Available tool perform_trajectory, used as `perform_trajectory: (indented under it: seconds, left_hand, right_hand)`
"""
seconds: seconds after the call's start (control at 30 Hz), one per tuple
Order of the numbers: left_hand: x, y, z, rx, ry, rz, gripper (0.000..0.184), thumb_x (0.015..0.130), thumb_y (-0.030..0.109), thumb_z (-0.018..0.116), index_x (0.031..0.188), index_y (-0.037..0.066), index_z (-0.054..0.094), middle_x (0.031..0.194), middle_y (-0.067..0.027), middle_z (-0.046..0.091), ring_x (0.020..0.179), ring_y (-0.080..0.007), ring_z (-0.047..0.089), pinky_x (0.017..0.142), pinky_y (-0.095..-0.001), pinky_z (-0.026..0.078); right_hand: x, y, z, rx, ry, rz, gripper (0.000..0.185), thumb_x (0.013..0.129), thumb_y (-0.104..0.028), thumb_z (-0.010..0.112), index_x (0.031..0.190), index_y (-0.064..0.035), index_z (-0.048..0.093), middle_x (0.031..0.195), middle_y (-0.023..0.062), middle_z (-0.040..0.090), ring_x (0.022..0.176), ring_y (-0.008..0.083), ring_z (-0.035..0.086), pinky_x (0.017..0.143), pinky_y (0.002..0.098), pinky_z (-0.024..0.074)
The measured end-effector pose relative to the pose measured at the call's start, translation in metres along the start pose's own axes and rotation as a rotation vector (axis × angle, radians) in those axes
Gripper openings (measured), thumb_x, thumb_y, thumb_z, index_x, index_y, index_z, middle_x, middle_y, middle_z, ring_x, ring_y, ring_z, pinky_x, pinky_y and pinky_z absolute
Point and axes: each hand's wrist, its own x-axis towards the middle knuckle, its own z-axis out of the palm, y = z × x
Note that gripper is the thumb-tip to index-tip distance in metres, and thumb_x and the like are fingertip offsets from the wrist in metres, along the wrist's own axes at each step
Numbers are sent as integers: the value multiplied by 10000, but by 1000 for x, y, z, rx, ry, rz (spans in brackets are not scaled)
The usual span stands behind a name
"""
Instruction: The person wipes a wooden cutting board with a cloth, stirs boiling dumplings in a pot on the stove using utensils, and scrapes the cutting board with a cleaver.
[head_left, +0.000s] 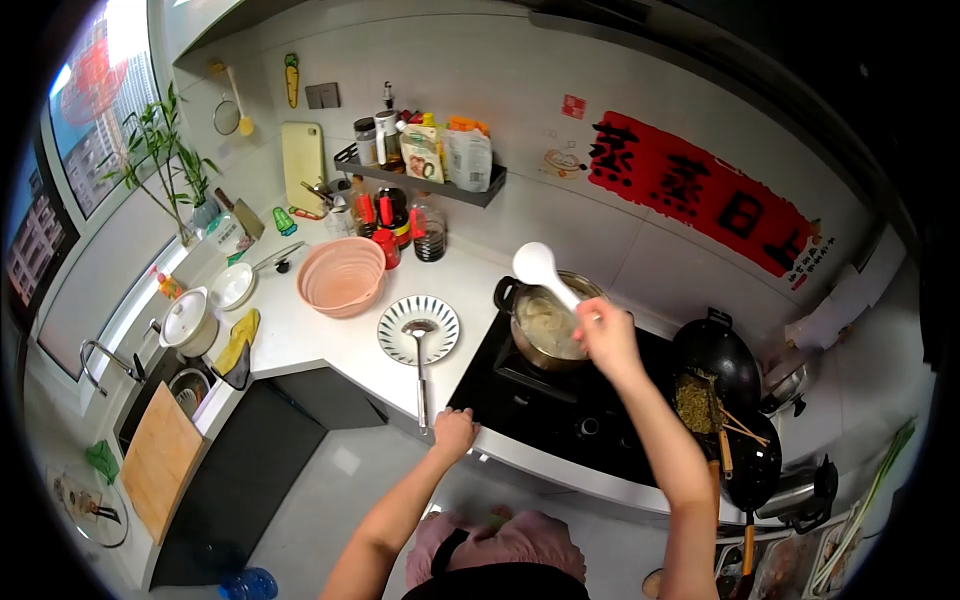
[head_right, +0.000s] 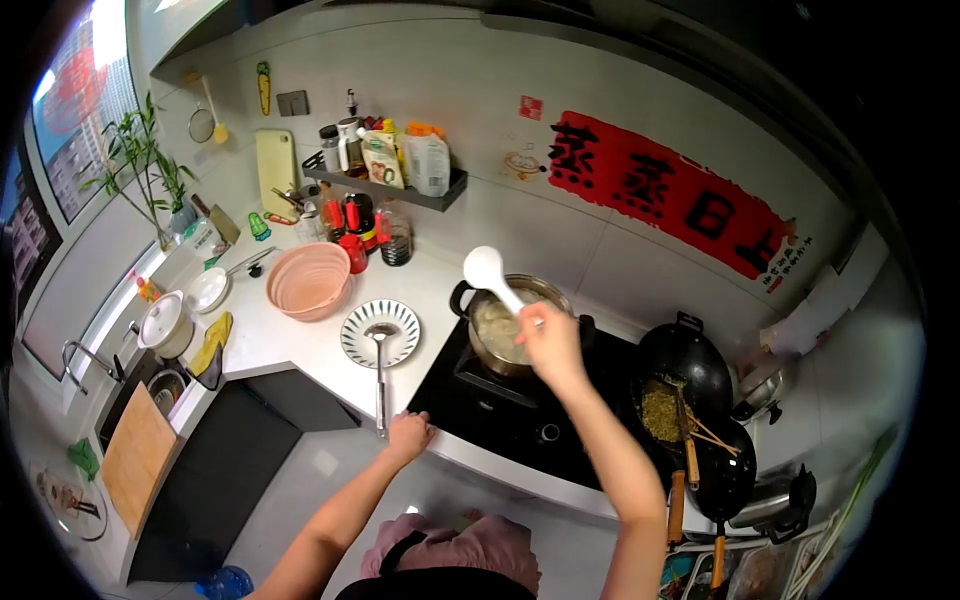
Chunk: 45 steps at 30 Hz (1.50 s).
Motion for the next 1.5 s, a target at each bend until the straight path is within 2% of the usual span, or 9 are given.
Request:
perform_trajectory:
  seconds: [0.1,0.23,0.43,0.57,0.8,0.9,1.17,1.37,1.5]
  left_hand:
    - [-10,-14,-32,-213,216,86,219,753,242,629,879,63,619,777,-105,620,818,-288,557,726,-404,423]
    - [-35,-64,-54,-423,243,-66,206,778,226,601,905,66,635,810,-87,624,826,-271,541,756,-391,400]
    - [-81,-147,-32,-483,256,-313,188,788,241,600,901,95,641,787,-84,631,834,-268,544,766,-398,388]
    - [-81,-162,-25,-528,256,-318,195,793,248,600,900,91,643,789,-91,639,795,-278,570,741,-392,420]
    - [-45,-153,-3,-1020,99,-349,236,799,219,607,935,28,638,696,-60,616,661,-166,580,635,-292,460]
    - [-29,-142,17,-1141,57,-345,249,802,188,617,962,-2,621,669,-27,587,634,-102,528,614,-274,449]
    - [-14,-107,6,-1015,202,-443,381,766,168,663,1081,-18,558,726,-59,598,676,-143,566,631,-284,459]
    - [-18,-93,6,-1618,-232,-619,309,841,236,601,1043,14,530,772,-54,602,654,-143,576,600,-265,471]
    - [-15,-83,4,-1812,-177,-661,245,879,248,547,981,26,532,707,-39,574,600,-104,546,556,-252,473]
  right_hand:
    - [-12,-5,92,6,-101,-41,203,855,-219,535,819,-30,601,606,117,621,559,230,630,534,370,484]
    - [-9,12,199,-530,-66,-35,244,823,-259,557,790,-23,612,737,199,633,721,381,622,644,476,496]
    - [-9,57,257,-425,-135,232,267,808,-261,571,783,-2,633,797,207,639,774,389,619,676,479,496]
    - [-19,84,283,-57,-178,387,262,844,-206,522,827,33,629,626,133,645,534,196,641,556,319,518]
    - [-40,141,337,370,-207,280,290,876,-249,520,919,29,591,798,142,654,655,197,666,598,304,493]
    - [-52,136,328,100,-159,183,342,839,-281,560,1020,7,597,915,174,651,857,277,644,719,368,496]
    - [-75,111,283,102,-141,148,307,832,-192,569,1084,-19,590,905,155,661,816,232,650,718,317,501]
    - [-79,109,269,152,-268,72,293,831,-171,563,1078,-17,592,842,135,665,723,192,647,666,300,503]
    - [-87,101,243,176,-414,53,311,827,-203,549,1078,-24,595,859,163,656,776,246,640,700,334,499]
